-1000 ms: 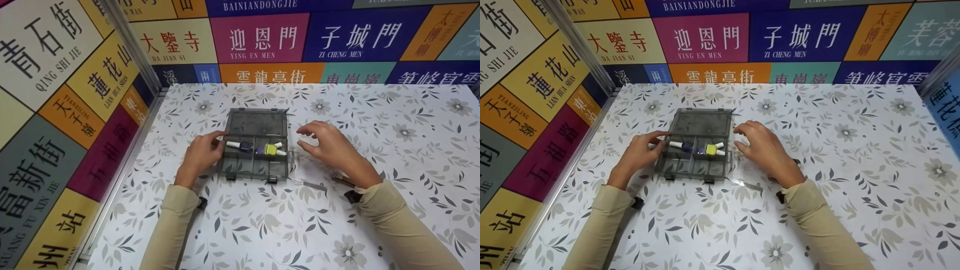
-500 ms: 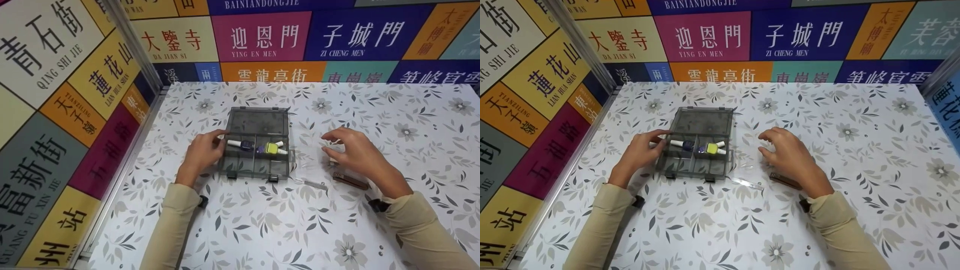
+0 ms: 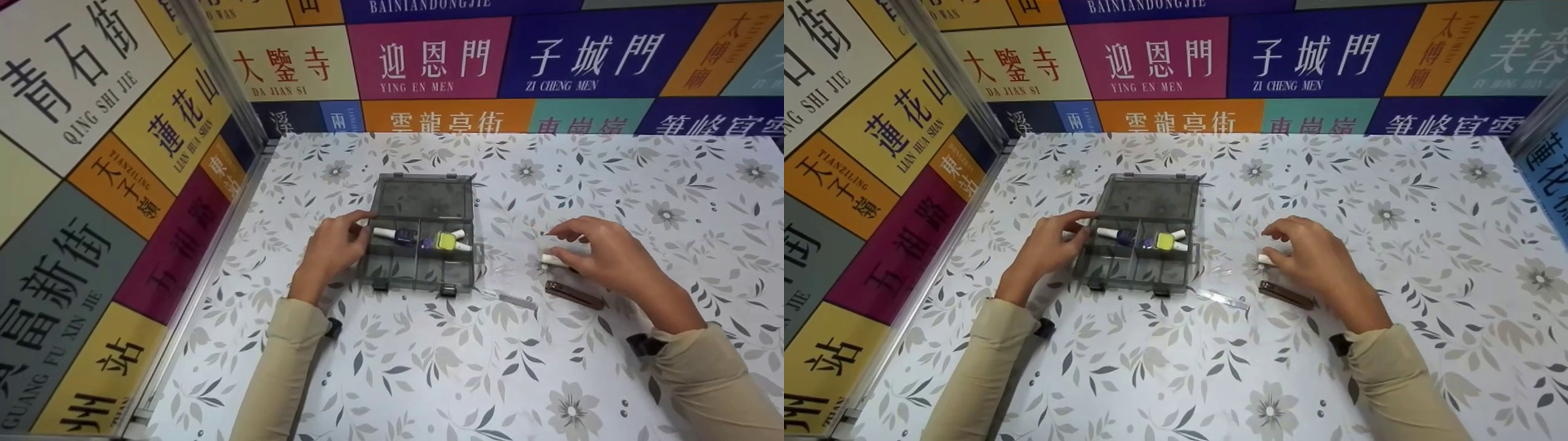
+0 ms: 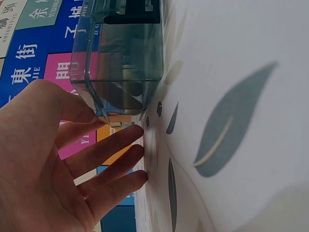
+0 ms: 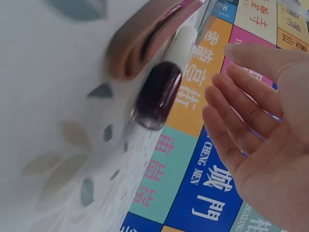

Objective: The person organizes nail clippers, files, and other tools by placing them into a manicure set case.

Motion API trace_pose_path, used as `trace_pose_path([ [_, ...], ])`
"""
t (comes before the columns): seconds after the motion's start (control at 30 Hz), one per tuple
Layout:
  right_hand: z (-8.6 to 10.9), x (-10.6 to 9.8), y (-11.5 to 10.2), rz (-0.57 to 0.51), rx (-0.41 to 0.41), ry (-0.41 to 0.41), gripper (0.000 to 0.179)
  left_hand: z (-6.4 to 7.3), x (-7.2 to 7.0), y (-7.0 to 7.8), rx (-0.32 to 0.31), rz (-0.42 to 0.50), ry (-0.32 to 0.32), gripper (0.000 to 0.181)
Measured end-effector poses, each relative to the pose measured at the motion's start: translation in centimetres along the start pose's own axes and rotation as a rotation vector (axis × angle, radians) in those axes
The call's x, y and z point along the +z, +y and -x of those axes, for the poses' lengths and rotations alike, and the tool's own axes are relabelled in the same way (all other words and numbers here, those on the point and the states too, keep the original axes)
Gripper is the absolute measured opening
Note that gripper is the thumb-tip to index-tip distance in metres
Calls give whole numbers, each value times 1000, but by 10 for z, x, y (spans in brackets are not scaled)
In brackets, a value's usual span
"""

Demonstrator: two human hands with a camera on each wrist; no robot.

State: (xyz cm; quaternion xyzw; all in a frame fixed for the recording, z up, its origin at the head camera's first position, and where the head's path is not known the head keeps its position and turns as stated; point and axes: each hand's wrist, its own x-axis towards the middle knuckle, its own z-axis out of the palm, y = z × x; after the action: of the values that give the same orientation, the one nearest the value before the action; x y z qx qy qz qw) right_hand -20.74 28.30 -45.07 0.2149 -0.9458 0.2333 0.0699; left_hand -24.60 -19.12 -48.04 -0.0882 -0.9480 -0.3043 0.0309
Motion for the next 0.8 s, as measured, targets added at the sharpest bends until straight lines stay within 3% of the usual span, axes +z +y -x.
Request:
trace_pose_path([
  [0.3, 16, -8, 19, 7, 59, -53, 28, 0, 0, 1, 5, 1, 2, 36],
  [0.8, 25, -7, 32, -1, 23, -107, 33, 0, -1, 0, -5, -8, -8, 39],
])
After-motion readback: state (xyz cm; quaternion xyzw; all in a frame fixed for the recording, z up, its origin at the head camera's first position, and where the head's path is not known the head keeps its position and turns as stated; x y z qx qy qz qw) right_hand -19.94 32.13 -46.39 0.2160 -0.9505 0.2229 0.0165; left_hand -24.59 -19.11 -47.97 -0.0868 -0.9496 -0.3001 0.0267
